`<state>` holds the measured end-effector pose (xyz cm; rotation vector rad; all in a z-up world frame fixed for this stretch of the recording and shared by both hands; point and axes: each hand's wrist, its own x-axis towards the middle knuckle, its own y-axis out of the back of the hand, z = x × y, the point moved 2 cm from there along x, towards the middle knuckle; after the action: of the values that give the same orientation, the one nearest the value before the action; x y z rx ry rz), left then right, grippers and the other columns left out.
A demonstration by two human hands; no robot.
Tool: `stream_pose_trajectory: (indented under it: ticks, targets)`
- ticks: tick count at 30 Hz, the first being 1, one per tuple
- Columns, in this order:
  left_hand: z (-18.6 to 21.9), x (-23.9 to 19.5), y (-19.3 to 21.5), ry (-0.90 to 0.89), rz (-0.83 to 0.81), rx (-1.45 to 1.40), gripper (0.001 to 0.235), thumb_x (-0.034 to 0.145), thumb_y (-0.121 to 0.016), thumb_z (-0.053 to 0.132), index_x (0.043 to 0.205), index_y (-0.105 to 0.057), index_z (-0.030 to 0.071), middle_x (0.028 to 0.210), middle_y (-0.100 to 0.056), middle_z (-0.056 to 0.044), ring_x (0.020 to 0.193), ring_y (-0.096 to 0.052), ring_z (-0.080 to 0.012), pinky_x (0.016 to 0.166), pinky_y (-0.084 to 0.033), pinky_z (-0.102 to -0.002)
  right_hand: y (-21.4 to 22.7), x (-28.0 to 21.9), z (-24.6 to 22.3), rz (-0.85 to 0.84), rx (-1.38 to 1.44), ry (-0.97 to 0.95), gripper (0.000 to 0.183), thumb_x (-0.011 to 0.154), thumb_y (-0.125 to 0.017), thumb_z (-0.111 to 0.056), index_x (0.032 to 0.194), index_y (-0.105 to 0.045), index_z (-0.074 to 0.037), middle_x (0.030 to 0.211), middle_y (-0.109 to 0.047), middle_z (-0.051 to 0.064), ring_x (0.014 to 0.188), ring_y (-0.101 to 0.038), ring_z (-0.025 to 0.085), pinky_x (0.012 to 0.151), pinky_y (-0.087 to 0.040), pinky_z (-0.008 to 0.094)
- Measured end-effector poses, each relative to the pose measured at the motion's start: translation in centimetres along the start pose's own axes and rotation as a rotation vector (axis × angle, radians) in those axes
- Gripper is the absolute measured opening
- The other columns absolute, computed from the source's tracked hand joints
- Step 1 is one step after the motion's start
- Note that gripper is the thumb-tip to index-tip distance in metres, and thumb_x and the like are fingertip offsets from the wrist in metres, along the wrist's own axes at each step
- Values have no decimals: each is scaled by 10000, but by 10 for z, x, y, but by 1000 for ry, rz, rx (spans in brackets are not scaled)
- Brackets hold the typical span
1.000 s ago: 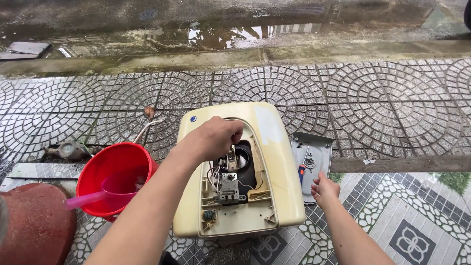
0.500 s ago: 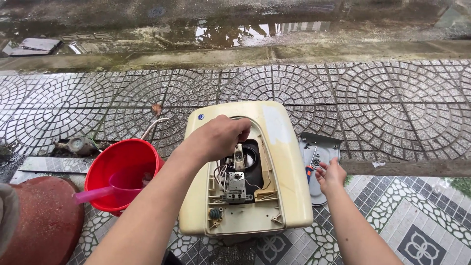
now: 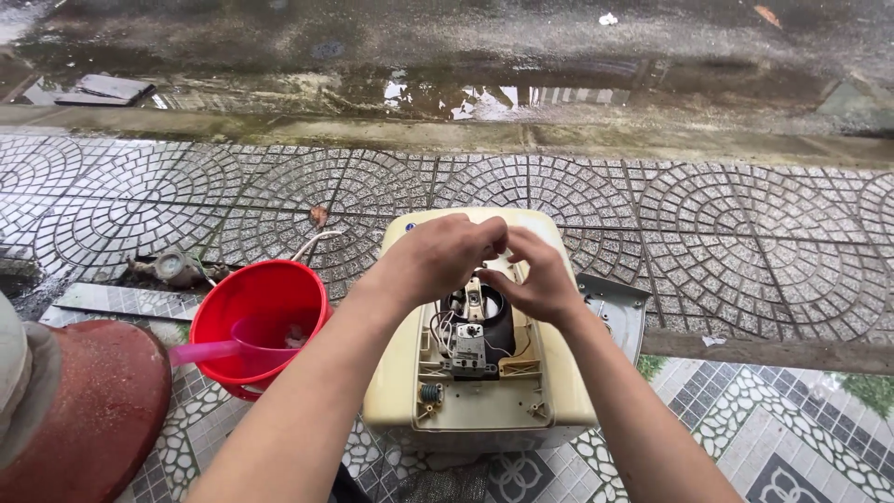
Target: Disassembling an appliance by removing internal electrical and mechanical components using a screwdriver.
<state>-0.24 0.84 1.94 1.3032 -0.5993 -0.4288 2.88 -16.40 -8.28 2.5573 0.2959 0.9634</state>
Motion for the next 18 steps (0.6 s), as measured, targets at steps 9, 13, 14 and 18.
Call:
stream_pose_trajectory:
  ticks: [9,13,14,18]
  targets:
    - [34,-25,46,-164,453,29,148,952,-651,163,1085,-590,138,1024,-715,-62,940,-705,-303,799,-606,-417,-9,-20,12,194,125,-331,180,1045,-613,-174,1021,-764,-78,764,-753,124,705,-743,231,619,-644,390]
    - [133,-41,62,-315,396,-472,419,870,-597,-112,1225,-627,109,1272,-692,-80,1130,-650,-307,952,-564,-433,39,-4,-11,-205,-601,-1400,563,788,-451,-597,1259,-661,-371,1420,-557,-146,1564,-103,454,1221,-187,557]
    - [152,-42,62,-322,401,-461,409,873,-599,-106,1218,-630,111,1252,-689,-77,1112,-648,-305,937,-559,-433,39,-21,24,289,33,-1224,345,938,-505,-358,1192,-674,-198,1073,-570,-55,1063,-309,295,859,-320,407]
    - [232,-39,66,-338,414,-426,368,882,-609,-79,1190,-644,119,1173,-676,-66,1038,-640,-294,878,-540,-432,57,-75,129,959,520,-1015,244,1060,-629,-241,845,-561,-149,645,-527,-20,505,-472,88,430,-396,229]
